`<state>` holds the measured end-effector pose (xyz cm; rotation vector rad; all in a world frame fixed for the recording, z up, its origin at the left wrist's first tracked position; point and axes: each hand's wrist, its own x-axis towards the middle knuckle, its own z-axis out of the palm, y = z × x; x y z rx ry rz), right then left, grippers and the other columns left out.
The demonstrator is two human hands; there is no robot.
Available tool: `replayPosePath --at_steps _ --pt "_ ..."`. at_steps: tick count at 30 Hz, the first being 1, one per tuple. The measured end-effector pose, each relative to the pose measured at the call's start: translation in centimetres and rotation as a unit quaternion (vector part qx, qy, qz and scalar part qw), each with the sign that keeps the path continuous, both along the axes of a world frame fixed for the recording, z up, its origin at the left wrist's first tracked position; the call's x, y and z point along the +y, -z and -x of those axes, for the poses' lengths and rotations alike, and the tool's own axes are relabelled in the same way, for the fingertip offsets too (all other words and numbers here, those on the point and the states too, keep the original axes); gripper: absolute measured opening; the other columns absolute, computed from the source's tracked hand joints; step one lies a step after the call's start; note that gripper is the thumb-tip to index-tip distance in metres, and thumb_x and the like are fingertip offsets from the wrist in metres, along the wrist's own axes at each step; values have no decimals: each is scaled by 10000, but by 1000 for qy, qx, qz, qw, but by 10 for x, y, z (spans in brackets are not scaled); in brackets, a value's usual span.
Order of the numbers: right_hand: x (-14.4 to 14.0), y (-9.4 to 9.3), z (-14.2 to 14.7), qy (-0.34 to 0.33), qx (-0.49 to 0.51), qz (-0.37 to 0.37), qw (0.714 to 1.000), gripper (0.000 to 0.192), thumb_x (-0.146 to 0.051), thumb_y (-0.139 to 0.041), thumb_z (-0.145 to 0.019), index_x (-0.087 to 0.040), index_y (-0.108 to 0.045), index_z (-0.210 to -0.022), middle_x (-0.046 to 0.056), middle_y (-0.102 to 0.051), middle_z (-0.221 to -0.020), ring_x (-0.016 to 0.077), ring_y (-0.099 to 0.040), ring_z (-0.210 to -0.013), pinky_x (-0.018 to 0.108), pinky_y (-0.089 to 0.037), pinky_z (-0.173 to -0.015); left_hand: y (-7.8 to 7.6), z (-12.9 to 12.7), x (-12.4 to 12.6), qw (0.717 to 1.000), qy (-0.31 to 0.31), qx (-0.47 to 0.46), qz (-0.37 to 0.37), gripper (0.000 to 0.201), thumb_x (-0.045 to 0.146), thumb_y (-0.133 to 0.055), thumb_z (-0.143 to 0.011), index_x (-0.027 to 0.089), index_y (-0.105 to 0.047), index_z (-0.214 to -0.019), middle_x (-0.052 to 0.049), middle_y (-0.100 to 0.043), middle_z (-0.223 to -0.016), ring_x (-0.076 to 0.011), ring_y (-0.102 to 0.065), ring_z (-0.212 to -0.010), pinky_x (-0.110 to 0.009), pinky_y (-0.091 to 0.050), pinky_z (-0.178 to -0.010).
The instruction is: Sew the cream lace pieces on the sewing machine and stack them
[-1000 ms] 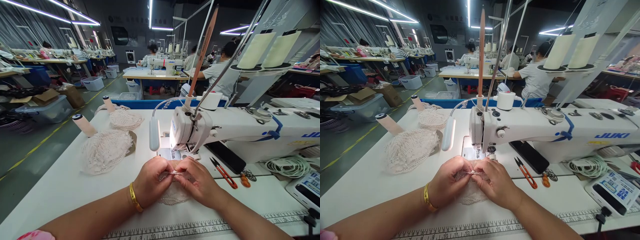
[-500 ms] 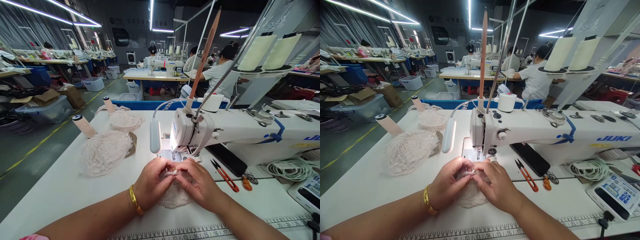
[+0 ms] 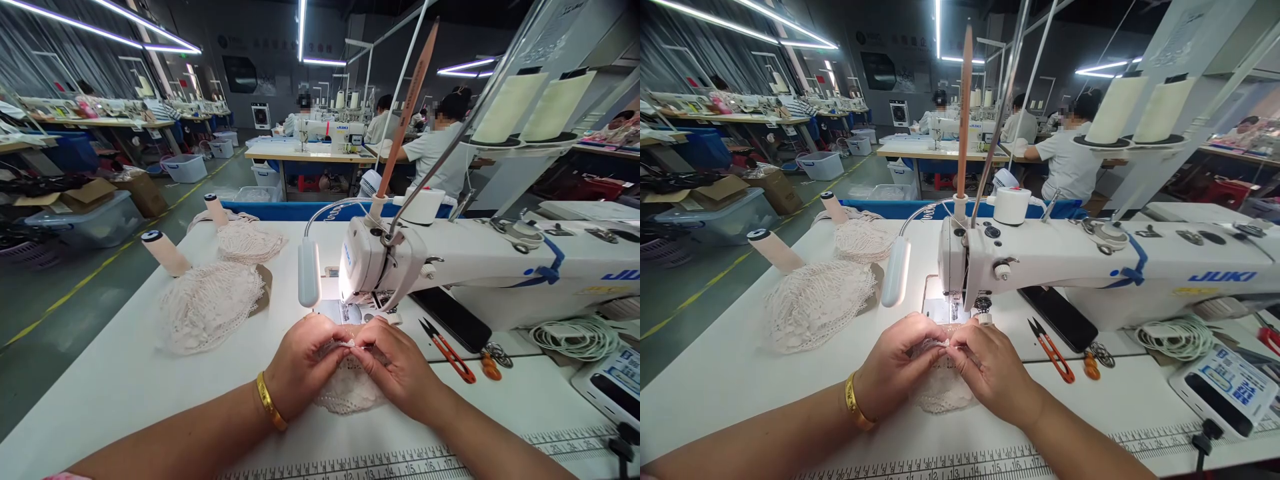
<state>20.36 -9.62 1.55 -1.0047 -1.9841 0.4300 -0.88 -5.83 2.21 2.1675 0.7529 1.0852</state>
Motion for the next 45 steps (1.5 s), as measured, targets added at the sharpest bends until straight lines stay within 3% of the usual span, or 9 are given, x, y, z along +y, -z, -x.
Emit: replayPosePath --at_steps 4,7,11,17,25,35,41,45 --pt "-1 1 0 4 -2 0 1000 99 -211 -550 -1070 -268 -568 -992 -43 -643 -888 151 -596 -810 280 -467 -778 1 -1 1 1000 15 -7 -3 149 141 -602 -995 229 -722 -984 12 -685 -867 -165 -590 -811 -285 -448 -766" --pt "-3 0 0 10 -1 15 1000 41 -236 -568 -1066 -276 -576 -1068 -35 -658 -914 159 -616 -823 281 -480 -766 2 0 2 999 29 -12 4 230 136 -595 -1011 271 -764 -1088 9 -702 -896 -168 -607 -827 -290 -461 -785" --pt "-4 -2 -1 17 -12 40 999 129 -267 -565 -1073 -286 -594 -1197 -7 -681 -995 180 -643 -886 299 -502 -788 5 1 3 999 36 -30 11 268 155 -619 -1033 318 -775 -1178 14 -717 -928 -167 -630 -854 -289 -482 -817" --pt "-3 0 -2 11 1 50 999 144 -280 -574 -1083 -313 -628 -1212 -3 -691 -1041 180 -642 -921 294 -501 -794 7 1 5 998 43 -43 29 301 159 -645 -1025 361 -788 -1197 22 -728 -929 -164 -642 -857 -274 -496 -797" --pt "-1 -1 -2 14 37 76 996 73 -275 -623 -1052 -274 -616 -980 -22 -648 -902 170 -619 -840 282 -476 -751 5 0 4 991 54 -54 112 217 200 -654 -999 285 -826 -1099 -13 -745 -940 -179 -676 -873 -283 -526 -795" --pt "-2 -7 -2 33 9 32 999 73 -215 -588 -1042 -269 -626 -1010 6 -693 -947 194 -671 -875 312 -530 -799 1 -2 0 993 1 -35 116 102 225 -640 -965 214 -741 -964 -19 -691 -923 -183 -648 -861 -309 -512 -786" --pt "-2 -5 -1 15 16 -10 1000 114 -179 -592 -1047 -279 -642 -1028 -22 -738 -921 177 -684 -869 299 -532 -804 1 -5 -1 993 25 -55 101 96 149 -610 -920 210 -683 -915 -7 -710 -983 -179 -667 -945 -316 -529 -862" --pt "-2 -3 -2 22 10 -16 1000 102 -194 -592 -1052 -279 -639 -1020 -24 -734 -906 177 -672 -830 306 -523 -778 1 -5 -2 994 18 -54 96 100 118 -596 -867 207 -641 -857 18 -714 -906 -158 -665 -856 -286 -517 -794"
